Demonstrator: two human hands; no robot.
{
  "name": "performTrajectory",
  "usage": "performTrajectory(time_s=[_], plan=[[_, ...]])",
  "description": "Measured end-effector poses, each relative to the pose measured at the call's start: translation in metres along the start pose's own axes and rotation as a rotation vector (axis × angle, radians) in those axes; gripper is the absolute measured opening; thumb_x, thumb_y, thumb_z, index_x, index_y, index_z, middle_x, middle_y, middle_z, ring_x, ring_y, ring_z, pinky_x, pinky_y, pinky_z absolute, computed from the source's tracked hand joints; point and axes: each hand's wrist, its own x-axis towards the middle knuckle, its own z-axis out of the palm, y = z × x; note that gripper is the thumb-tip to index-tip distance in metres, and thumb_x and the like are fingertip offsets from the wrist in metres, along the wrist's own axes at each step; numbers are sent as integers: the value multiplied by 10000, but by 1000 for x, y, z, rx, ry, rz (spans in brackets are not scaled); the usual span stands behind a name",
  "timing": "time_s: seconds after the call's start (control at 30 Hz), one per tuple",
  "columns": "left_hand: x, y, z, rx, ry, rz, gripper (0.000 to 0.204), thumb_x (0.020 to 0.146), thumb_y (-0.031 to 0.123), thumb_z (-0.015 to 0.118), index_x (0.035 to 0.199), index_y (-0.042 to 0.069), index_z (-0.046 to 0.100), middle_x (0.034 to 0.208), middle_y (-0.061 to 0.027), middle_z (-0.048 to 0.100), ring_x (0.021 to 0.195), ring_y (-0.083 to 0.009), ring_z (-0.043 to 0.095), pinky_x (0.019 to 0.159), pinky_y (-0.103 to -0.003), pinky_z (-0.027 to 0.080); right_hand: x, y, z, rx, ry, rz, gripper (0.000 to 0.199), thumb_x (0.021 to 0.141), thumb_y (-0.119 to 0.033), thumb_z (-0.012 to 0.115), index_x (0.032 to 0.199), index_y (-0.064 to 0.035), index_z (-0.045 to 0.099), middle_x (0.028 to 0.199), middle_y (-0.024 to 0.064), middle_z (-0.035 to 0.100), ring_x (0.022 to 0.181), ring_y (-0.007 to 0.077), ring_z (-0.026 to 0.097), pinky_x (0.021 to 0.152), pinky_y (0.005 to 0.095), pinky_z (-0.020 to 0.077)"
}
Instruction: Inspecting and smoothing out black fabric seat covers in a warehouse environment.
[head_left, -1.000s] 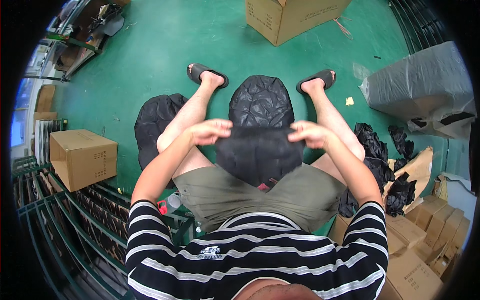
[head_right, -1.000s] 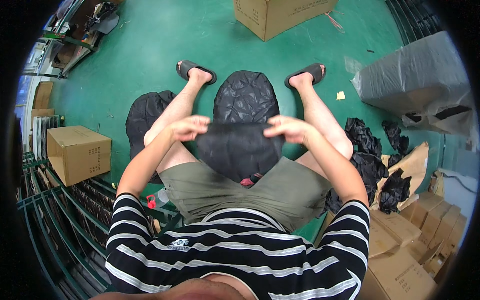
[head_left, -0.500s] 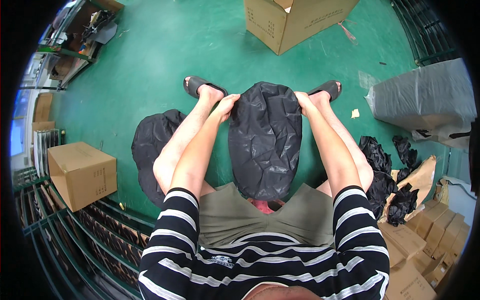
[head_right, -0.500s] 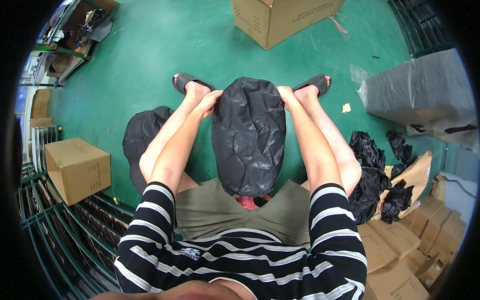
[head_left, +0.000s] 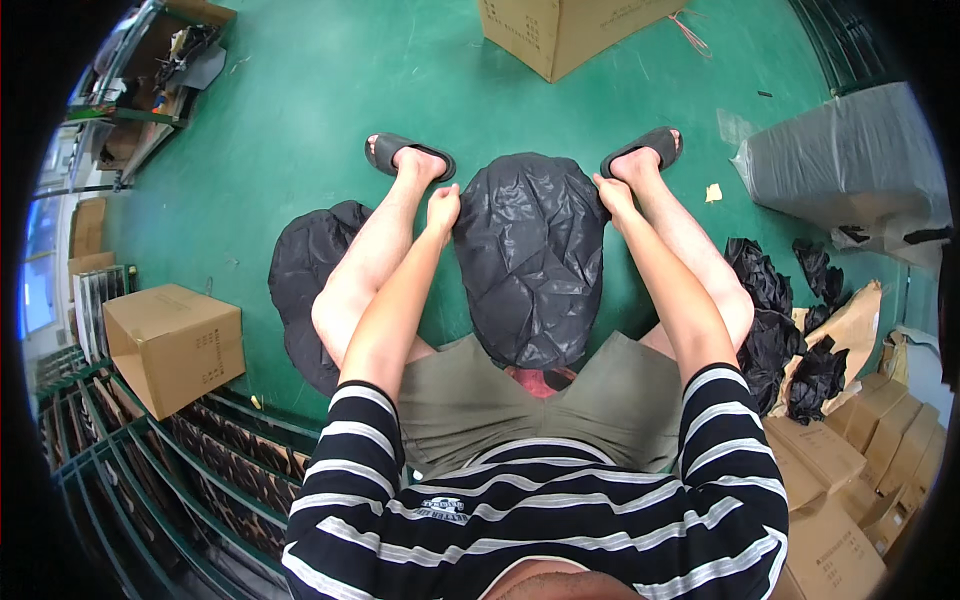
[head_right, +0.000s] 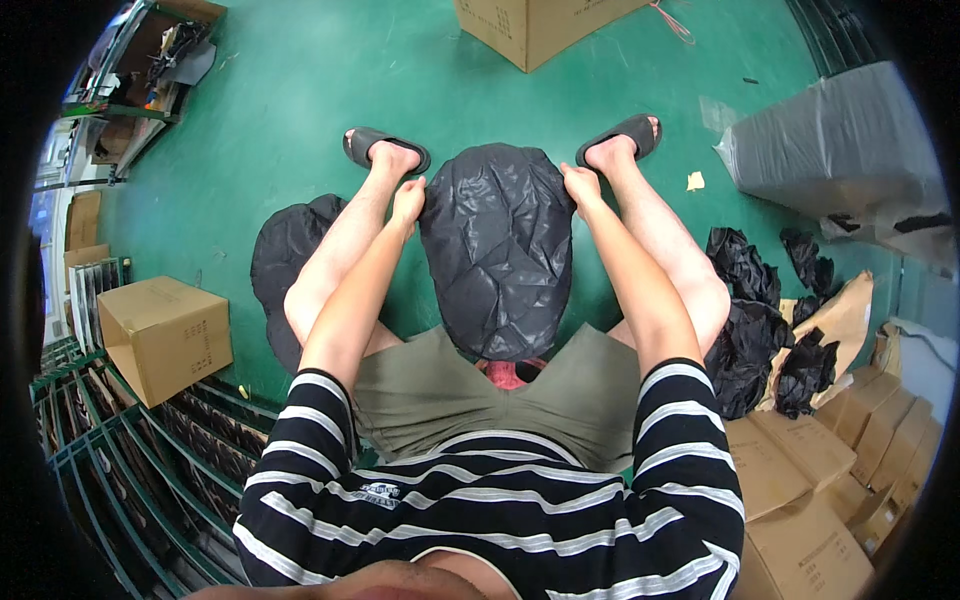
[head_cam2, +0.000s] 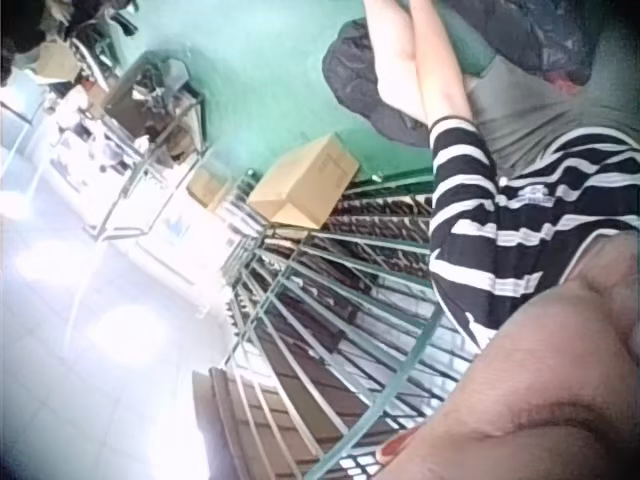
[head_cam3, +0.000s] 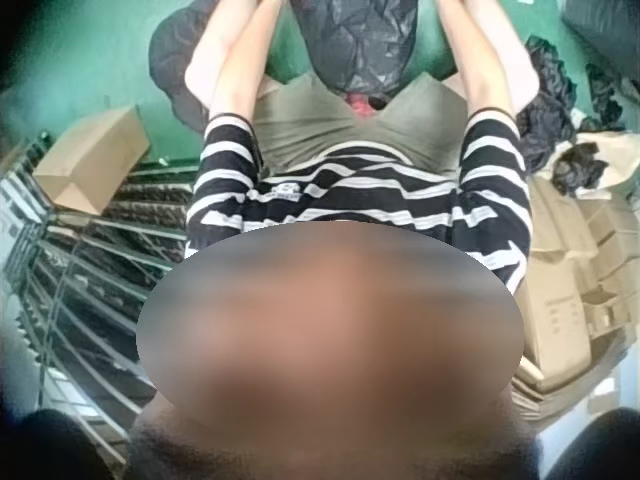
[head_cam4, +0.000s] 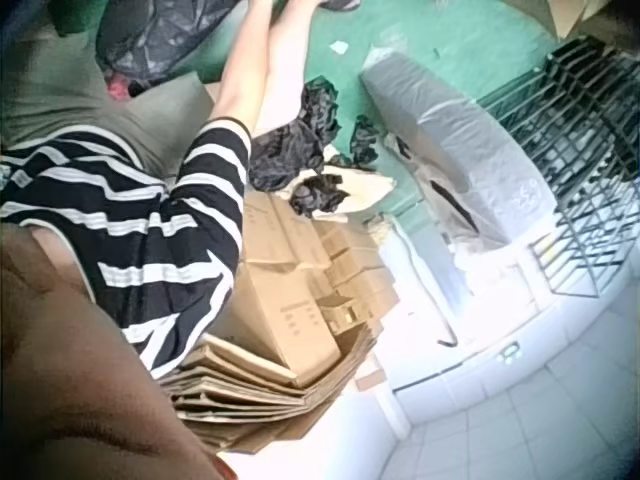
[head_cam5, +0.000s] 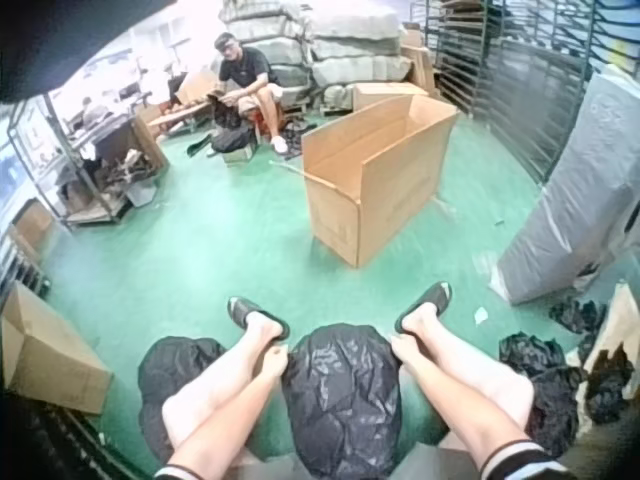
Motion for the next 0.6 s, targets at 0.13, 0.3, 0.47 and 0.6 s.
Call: performTrajectory(time_s=[0.13,0.3,0.47,0.6], plan=[[-43,-37,-11,-123,30,-174,557,961,483,529,1215,-10,584,1186,-140,634,1104,-227,579,953,-348,432,-53,14,-9,242,57,199,450,888,-394,667,1113,-5,640,1003,111,662,844,209,626,634,386,489],[-110,-50,-6,-57,114,46,473,997,428,508,959,-27,634,853,-95,637,819,-165,555,778,-327,453,-108,36,-4,239,34,242,385,914,-406,638,1046,-45,622,804,49,607,688,174,550,582,358,440],[-133,-60,-4,-46,188,187,446,1001,366,513,817,-32,593,678,-72,549,659,-154,482,639,-354,419,-136,71,9,163,110,77,360,919,-310,632,733,-4,659,675,98,620,652,205,583,601,387,449],[-153,-102,-9,150,147,145,437,986,353,526,783,-26,603,660,-132,582,616,-203,523,635,-386,443,-135,129,-4,99,104,222,340,922,-312,657,1086,-14,649,932,105,661,786,218,632,634,390,519]])
